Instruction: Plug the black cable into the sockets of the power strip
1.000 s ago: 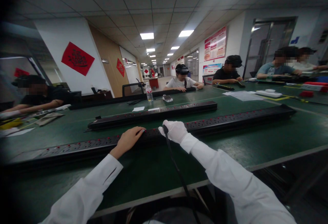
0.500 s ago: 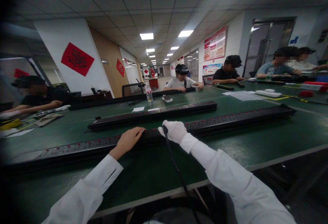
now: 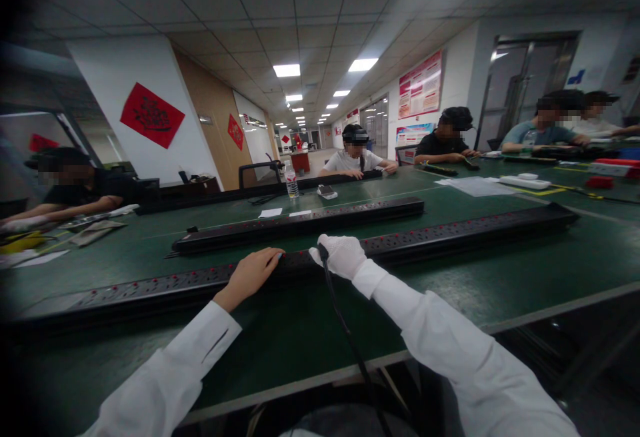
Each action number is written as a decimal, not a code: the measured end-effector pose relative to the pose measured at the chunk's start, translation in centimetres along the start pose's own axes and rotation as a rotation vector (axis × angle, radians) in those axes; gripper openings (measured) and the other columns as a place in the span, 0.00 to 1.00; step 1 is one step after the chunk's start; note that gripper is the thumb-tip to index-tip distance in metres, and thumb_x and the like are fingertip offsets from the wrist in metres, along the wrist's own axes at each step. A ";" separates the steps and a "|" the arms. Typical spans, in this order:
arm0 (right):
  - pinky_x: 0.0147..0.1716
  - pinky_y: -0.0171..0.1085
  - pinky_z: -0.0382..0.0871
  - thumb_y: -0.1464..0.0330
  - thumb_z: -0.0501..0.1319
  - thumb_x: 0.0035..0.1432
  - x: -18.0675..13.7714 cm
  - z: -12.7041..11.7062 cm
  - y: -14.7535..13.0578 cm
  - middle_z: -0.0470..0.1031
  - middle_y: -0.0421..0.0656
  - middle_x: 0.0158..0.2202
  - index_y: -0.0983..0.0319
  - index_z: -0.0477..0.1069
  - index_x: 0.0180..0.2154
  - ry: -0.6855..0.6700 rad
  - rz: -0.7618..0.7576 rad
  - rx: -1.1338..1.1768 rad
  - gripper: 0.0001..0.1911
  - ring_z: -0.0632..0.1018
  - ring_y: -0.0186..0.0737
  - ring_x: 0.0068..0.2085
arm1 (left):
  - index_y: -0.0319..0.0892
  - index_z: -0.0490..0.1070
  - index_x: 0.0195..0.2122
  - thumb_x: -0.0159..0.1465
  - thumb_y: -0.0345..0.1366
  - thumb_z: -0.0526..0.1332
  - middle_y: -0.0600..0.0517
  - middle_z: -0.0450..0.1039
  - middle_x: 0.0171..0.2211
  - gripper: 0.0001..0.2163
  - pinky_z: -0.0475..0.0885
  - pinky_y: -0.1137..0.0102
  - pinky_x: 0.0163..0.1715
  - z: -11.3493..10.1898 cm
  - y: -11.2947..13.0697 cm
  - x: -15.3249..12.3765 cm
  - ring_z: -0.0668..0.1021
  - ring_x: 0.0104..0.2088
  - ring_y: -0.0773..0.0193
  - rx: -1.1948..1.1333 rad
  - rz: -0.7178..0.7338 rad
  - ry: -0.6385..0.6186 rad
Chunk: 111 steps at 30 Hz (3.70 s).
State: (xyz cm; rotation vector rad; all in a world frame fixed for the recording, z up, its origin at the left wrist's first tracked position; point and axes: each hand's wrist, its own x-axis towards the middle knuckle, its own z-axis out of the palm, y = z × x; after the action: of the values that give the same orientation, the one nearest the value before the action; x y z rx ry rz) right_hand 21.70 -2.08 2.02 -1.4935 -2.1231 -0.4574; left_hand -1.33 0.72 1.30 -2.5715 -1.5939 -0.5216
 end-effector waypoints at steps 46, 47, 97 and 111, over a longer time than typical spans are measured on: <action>0.26 0.31 0.53 0.51 0.45 0.58 0.1 0.2 0.2 0.74 0.40 0.25 0.59 0.69 0.34 0.027 -0.012 -0.030 0.23 0.73 0.33 0.26 | 0.45 0.65 0.47 0.65 0.41 0.43 0.50 0.71 0.42 0.17 0.66 0.66 0.44 0.1 -0.3 0.0 0.73 0.42 0.62 0.021 0.083 0.022; 0.26 0.31 0.53 0.51 0.45 0.58 0.1 0.3 0.2 0.74 0.40 0.25 0.59 0.69 0.34 0.033 -0.013 -0.030 0.23 0.73 0.33 0.26 | 0.45 0.66 0.47 0.65 0.41 0.42 0.50 0.71 0.42 0.17 0.66 0.66 0.43 0.1 -0.3 0.0 0.73 0.42 0.62 0.018 0.082 0.023; 0.36 0.34 0.63 0.65 0.53 0.55 1.5 2.9 0.7 0.72 0.42 0.31 0.60 0.68 0.32 -0.107 -0.110 0.085 0.08 0.72 0.36 0.33 | 0.37 0.47 0.60 0.56 0.31 0.50 0.45 0.47 0.61 0.28 0.51 0.57 0.59 1.5 8.9 -0.3 0.50 0.61 0.56 -0.034 0.684 0.285; 0.40 0.38 0.64 0.65 0.53 0.53 0.8 2.4 0.7 0.72 0.45 0.35 0.60 0.69 0.36 -0.009 -0.129 0.107 0.10 0.72 0.41 0.39 | 0.38 0.51 0.56 0.55 0.28 0.51 0.45 0.52 0.59 0.26 0.53 0.57 0.58 1.4 8.4 -0.1 0.53 0.60 0.57 -0.026 0.623 0.304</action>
State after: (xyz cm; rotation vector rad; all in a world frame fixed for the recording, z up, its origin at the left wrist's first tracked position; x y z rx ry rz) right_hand 21.67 0.07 0.47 -1.3081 -2.2232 -0.3760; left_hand 6.32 -2.90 0.90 -2.6417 -0.6460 -0.8036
